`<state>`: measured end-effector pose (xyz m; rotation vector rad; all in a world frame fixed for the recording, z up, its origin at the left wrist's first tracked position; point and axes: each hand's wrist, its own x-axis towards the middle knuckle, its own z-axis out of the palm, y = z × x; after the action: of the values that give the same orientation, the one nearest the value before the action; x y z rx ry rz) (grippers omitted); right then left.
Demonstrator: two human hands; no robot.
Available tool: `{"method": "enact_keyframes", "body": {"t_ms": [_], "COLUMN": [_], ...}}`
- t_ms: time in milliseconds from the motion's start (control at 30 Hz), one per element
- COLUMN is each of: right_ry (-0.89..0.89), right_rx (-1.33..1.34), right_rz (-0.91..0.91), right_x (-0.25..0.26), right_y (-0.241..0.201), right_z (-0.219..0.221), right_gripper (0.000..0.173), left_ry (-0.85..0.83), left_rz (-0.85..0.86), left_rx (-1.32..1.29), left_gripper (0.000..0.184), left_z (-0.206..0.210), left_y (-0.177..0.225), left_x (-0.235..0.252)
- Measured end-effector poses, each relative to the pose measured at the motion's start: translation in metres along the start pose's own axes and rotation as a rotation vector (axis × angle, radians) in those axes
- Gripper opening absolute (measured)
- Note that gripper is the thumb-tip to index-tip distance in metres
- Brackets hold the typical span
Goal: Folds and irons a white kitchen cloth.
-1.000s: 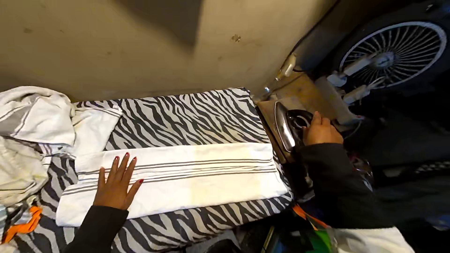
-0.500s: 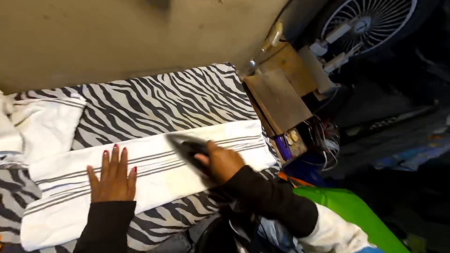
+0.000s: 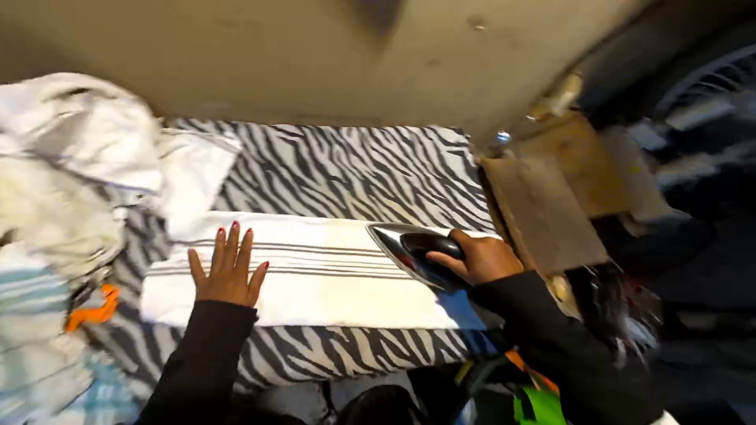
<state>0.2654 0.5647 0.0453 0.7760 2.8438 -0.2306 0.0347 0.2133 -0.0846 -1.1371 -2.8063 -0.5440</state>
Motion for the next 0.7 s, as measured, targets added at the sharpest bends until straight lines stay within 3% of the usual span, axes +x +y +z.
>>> {"method": "enact_keyframes", "body": {"t_ms": [100, 233, 300, 400, 500, 633, 700], "right_ry": [0.018, -0.05, 0.0, 0.089, 0.08, 0.015, -0.105], "right_rx": [-0.02, -0.043, -0.019, 0.054, 0.052, 0.042, 0.016], "right_rz": [-0.218, -0.34, -0.417, -0.538, -0.607, -0.573, -0.511], "right_x": [0.043, 0.088, 0.1, 0.109, 0.111, 0.115, 0.124], "right_y": [-0.063, -0.16, -0.198, -0.234, -0.258, -0.296, -0.316], "right_z": [0.0, 0.0, 0.008, 0.018, 0.014, 0.009, 0.001], "right_gripper": [0.067, 0.063, 0.059, 0.053, 0.05, 0.051, 0.057], "left_ry": [-0.037, -0.069, -0.014, 0.201, 0.388, 0.319, 0.26], "left_rz": [-0.095, -0.143, -0.13, -0.125, -0.167, -0.381, -0.468], "left_rx": [0.047, 0.023, -0.067, -0.157, -0.059, -0.162, -0.25], "left_gripper": [0.069, 0.067, 0.064, 0.055, 0.043, 0.044, 0.049], "left_z": [-0.017, -0.021, -0.019, -0.029, -0.048, -0.06, -0.058], "left_y": [-0.03, -0.048, -0.055, -0.062, -0.062, -0.049, -0.039], "left_x": [-0.011, -0.009, -0.01, -0.026, -0.058, -0.1, -0.107]}}
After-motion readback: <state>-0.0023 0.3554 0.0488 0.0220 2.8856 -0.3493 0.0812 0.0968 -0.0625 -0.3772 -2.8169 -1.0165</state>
